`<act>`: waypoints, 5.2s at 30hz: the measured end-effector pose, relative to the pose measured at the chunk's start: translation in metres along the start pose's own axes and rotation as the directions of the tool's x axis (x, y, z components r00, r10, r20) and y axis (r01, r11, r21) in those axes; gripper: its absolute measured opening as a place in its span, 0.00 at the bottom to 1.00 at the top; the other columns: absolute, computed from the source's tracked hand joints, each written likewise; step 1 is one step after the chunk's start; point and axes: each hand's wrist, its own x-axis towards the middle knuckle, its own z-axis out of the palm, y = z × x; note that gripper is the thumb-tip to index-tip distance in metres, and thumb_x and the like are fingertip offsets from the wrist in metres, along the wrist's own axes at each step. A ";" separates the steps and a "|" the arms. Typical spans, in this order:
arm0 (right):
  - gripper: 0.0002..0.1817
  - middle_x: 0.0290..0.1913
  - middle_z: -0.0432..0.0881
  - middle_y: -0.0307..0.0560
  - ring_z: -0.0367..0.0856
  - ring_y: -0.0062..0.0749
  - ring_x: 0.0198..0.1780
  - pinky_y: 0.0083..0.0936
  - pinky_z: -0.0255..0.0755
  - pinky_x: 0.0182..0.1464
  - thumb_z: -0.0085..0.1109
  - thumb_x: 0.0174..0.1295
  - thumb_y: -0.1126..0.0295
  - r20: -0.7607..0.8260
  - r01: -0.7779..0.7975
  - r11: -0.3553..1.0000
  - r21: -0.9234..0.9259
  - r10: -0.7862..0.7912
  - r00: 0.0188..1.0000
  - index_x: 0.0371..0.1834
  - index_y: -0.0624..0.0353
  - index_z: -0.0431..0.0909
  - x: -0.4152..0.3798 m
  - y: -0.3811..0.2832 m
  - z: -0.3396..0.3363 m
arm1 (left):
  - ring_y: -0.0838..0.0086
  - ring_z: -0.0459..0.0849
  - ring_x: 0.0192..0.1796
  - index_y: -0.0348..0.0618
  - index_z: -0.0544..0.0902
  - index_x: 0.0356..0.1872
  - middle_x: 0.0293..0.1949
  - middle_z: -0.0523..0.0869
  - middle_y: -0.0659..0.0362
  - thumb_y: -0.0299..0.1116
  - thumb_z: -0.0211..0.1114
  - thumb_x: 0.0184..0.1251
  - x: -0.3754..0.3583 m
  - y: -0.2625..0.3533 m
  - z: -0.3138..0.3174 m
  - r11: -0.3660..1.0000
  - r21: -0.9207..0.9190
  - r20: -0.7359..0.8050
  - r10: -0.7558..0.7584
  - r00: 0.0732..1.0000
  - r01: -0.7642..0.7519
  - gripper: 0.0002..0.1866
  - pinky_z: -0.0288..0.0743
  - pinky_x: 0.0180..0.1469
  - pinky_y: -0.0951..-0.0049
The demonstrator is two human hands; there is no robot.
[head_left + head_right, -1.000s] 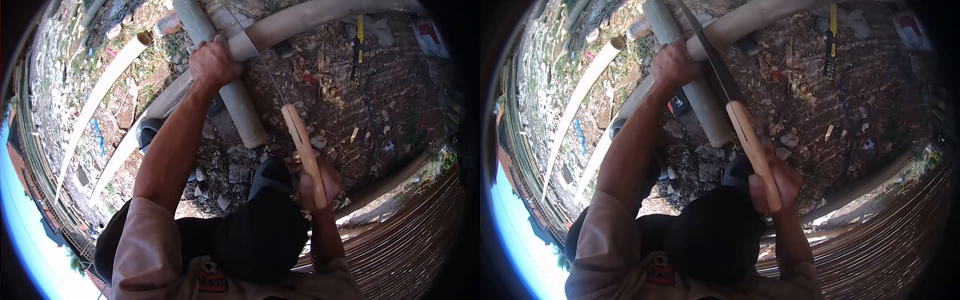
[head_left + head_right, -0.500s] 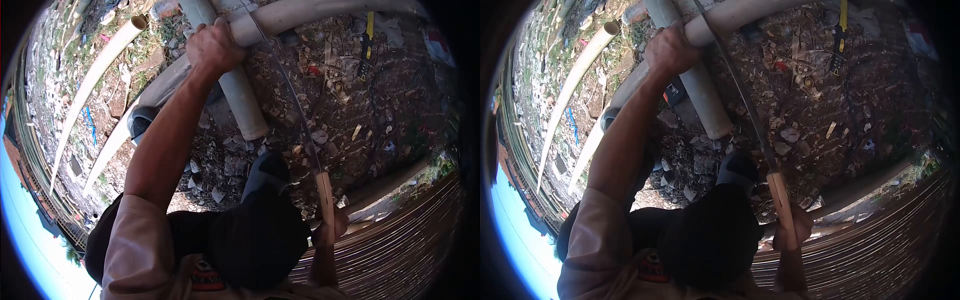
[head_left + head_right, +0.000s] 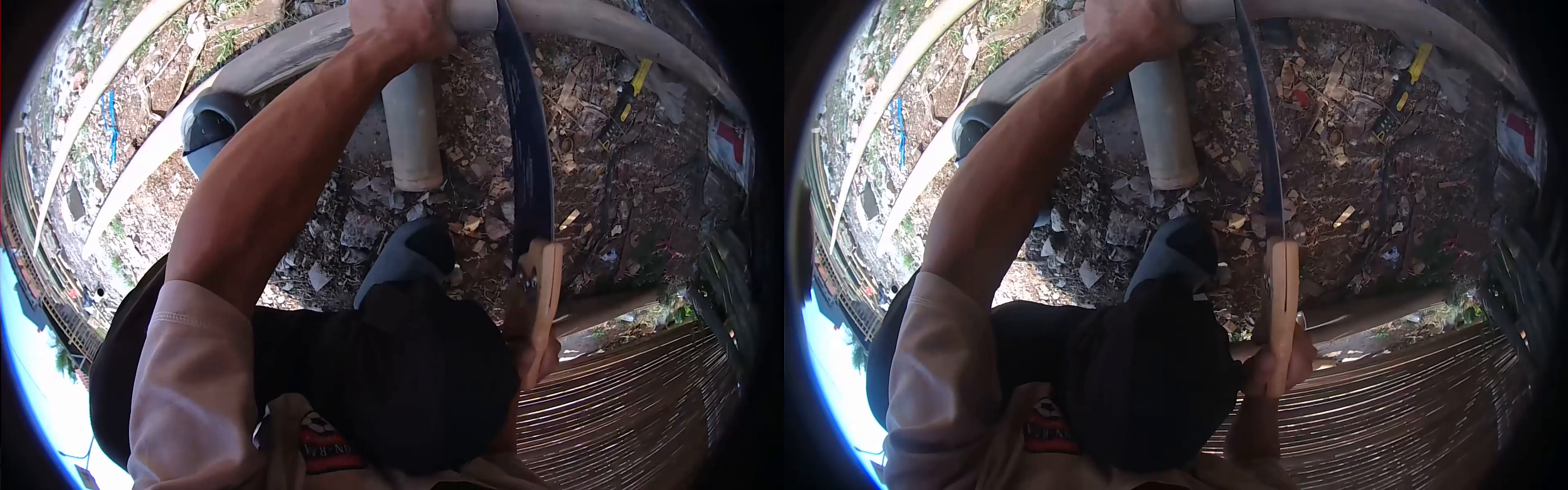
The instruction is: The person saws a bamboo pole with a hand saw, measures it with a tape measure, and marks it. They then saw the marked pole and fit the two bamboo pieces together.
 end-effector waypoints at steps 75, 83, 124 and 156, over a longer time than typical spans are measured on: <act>0.16 0.19 0.76 0.39 0.74 0.21 0.20 0.26 0.65 0.24 0.60 0.75 0.67 -0.131 0.282 0.924 0.258 -0.255 0.958 0.27 0.64 0.78 0.165 -0.003 0.110 | 0.53 0.90 0.56 0.46 0.90 0.55 0.53 0.92 0.46 0.50 0.81 0.35 0.061 -0.042 -0.031 0.995 -0.078 0.156 0.073 0.985 -0.062 0.38 0.82 0.62 0.59; 0.20 0.27 0.86 0.57 0.86 0.38 0.24 0.31 0.79 0.30 0.59 0.72 0.63 -0.178 0.321 0.917 0.237 -0.284 0.942 0.36 0.75 0.83 0.094 0.032 0.089 | 0.48 0.86 0.61 0.30 0.76 0.65 0.55 0.88 0.39 0.54 0.83 0.34 0.075 -0.058 -0.015 0.971 -0.154 0.063 0.194 0.979 -0.183 0.54 0.78 0.67 0.58; 0.35 0.55 0.86 0.62 0.87 0.59 0.54 0.46 0.82 0.58 0.82 0.55 0.55 0.130 -0.041 0.684 -0.728 0.196 0.972 0.62 0.62 0.82 0.201 -0.058 -0.008 | 0.53 0.89 0.56 0.44 0.77 0.67 0.54 0.90 0.49 0.30 0.94 0.25 0.014 -0.451 -0.178 0.933 0.327 0.073 -0.181 0.981 0.148 0.55 0.84 0.60 0.52; 0.32 0.51 0.87 0.63 0.89 0.57 0.53 0.49 0.84 0.53 0.69 0.65 0.41 -0.166 -0.427 0.220 -0.877 0.695 0.699 0.54 0.62 0.83 0.121 0.082 0.066 | 0.44 0.85 0.49 0.39 0.78 0.52 0.49 0.83 0.42 0.38 0.88 0.40 -0.002 -0.176 0.022 0.888 -0.398 0.107 0.292 0.951 -0.228 0.36 0.82 0.51 0.50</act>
